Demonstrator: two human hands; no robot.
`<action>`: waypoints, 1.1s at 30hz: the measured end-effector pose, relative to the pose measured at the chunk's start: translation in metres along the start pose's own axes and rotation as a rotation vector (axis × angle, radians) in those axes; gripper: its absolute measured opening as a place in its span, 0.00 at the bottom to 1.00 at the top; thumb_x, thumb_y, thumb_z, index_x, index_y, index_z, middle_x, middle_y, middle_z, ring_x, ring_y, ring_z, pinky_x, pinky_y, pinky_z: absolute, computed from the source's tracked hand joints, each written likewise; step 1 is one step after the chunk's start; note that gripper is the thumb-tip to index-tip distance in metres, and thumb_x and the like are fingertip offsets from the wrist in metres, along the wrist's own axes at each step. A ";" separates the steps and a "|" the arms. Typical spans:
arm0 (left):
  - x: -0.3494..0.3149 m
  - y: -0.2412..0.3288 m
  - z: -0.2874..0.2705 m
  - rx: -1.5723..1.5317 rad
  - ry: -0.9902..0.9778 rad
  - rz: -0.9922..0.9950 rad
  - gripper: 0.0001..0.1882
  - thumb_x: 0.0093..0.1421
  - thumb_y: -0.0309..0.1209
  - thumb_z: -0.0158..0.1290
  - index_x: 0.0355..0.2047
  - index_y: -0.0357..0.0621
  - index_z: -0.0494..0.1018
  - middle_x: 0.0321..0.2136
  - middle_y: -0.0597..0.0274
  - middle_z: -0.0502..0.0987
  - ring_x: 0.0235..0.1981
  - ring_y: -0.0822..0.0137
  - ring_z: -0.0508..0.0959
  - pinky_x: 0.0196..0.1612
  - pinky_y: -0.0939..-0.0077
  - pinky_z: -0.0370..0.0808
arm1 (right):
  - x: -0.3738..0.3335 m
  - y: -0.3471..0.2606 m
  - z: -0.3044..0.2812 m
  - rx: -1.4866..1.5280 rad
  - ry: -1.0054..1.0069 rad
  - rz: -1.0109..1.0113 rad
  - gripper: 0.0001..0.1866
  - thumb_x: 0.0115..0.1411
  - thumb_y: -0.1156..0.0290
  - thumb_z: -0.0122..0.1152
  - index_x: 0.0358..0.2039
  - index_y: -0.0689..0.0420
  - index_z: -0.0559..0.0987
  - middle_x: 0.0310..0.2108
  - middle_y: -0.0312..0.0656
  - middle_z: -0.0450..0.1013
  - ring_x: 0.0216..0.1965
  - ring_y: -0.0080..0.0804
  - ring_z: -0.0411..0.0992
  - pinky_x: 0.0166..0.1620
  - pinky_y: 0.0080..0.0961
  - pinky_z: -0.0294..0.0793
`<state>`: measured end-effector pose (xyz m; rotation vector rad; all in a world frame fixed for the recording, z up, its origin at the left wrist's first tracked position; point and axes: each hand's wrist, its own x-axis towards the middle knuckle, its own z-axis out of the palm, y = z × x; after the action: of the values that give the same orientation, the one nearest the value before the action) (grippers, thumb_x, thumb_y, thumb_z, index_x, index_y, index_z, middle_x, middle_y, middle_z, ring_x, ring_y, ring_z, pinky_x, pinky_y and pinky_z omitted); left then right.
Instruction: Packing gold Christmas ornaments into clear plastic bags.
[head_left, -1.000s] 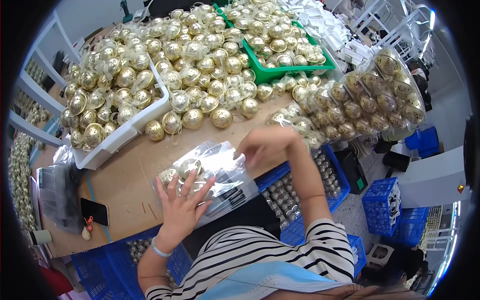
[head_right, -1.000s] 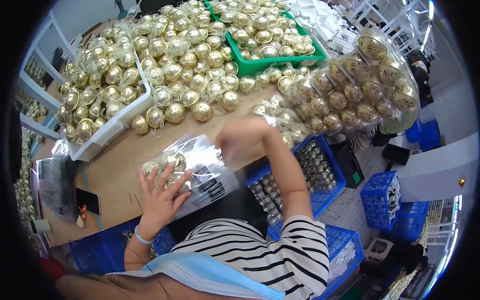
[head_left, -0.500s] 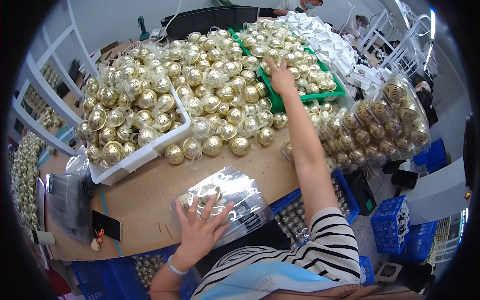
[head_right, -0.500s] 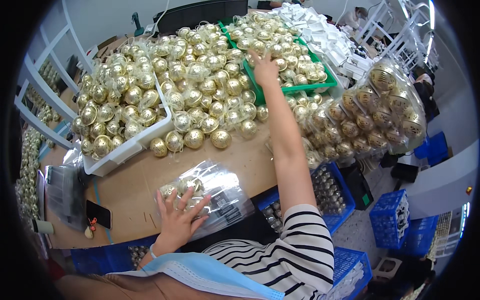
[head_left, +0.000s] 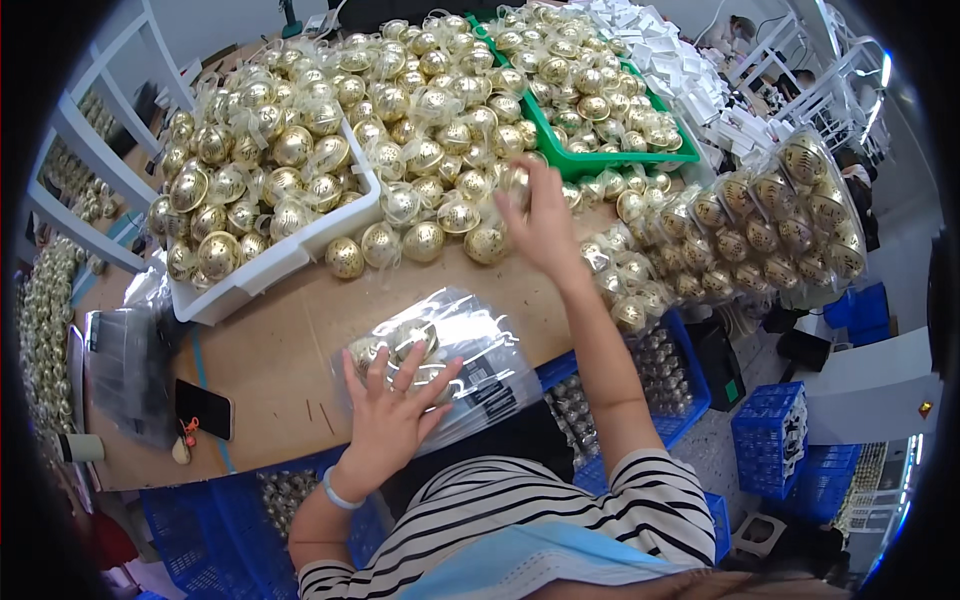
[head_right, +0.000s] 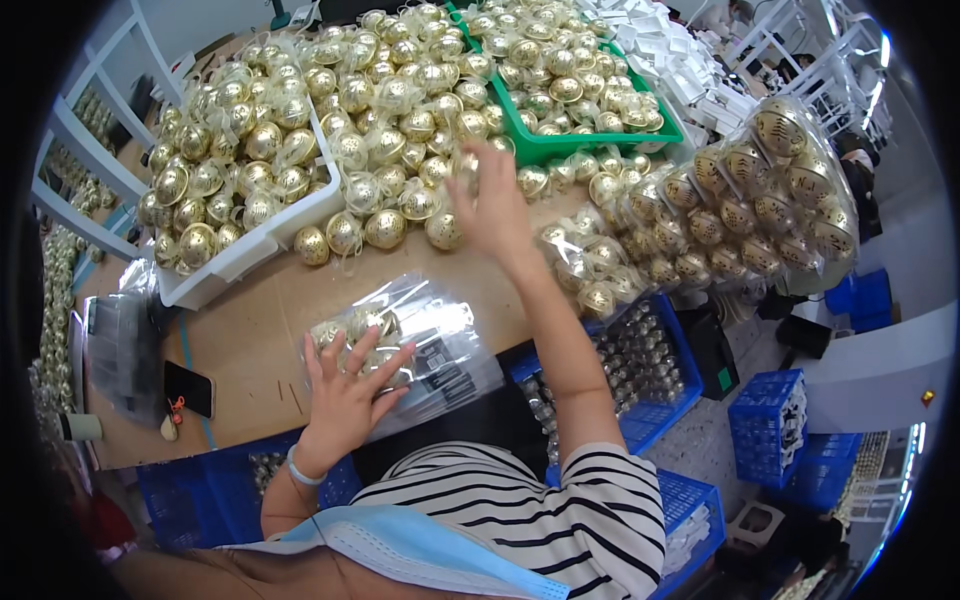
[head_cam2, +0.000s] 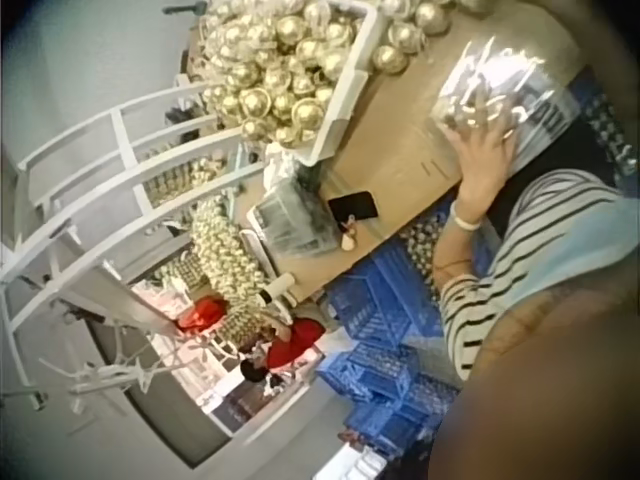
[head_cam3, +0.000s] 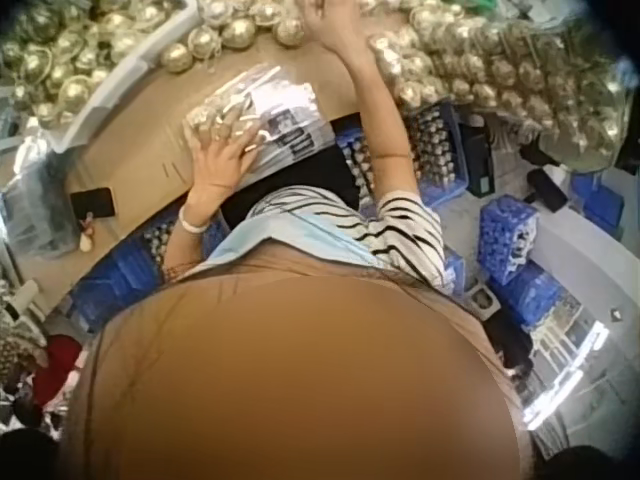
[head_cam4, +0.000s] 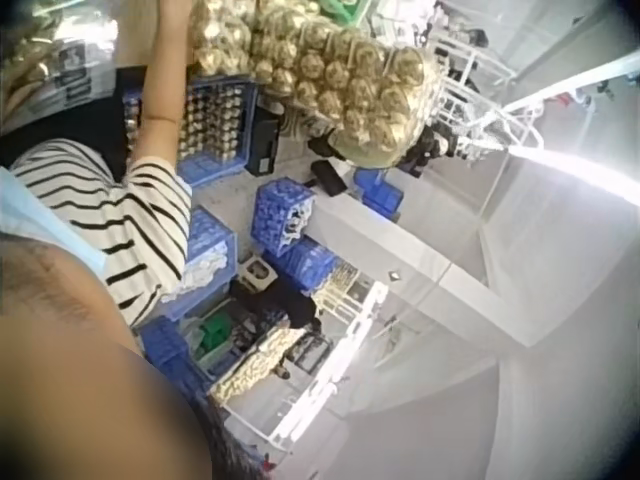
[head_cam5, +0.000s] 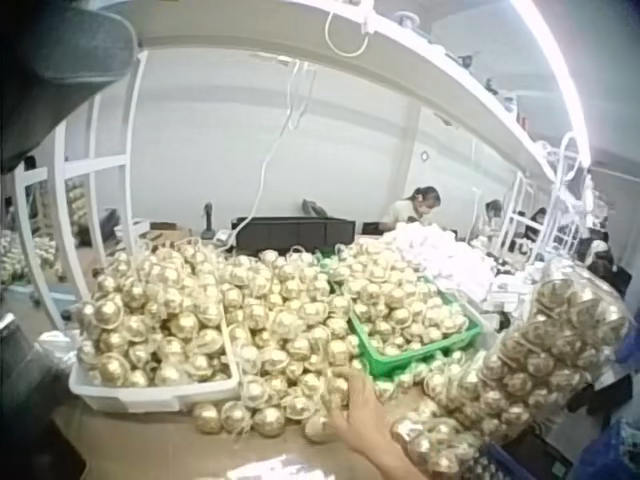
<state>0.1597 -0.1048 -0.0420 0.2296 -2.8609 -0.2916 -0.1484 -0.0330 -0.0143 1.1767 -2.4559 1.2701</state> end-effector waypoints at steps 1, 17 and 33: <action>0.001 0.001 0.000 -0.007 -0.003 -0.003 0.32 0.57 0.47 0.63 0.63 0.79 0.70 0.66 0.66 0.60 0.68 0.50 0.53 0.68 0.27 0.43 | -0.022 0.007 0.006 0.017 0.046 -0.126 0.25 0.64 0.65 0.64 0.58 0.56 0.68 0.51 0.52 0.66 0.47 0.48 0.70 0.50 0.37 0.72; 0.026 -0.009 -0.017 -0.210 -0.113 0.073 0.31 0.47 0.42 0.69 0.55 0.65 0.78 0.51 0.48 0.69 0.70 0.40 0.53 0.70 0.28 0.44 | -0.096 -0.002 -0.055 1.056 -0.200 0.379 0.22 0.76 0.57 0.44 0.62 0.54 0.55 0.47 0.52 0.73 0.43 0.38 0.76 0.42 0.29 0.77; 0.028 -0.014 -0.006 -0.298 -0.059 0.011 0.40 0.49 0.43 0.67 0.64 0.69 0.69 0.49 0.48 0.71 0.69 0.41 0.54 0.70 0.30 0.43 | -0.157 0.023 -0.026 0.072 -0.122 0.054 0.37 0.44 0.68 0.83 0.53 0.61 0.74 0.44 0.42 0.76 0.46 0.32 0.76 0.51 0.29 0.75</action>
<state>0.1368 -0.1245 -0.0330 0.1490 -2.8259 -0.7253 -0.0626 0.0852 -0.0811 1.2485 -2.5647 1.3500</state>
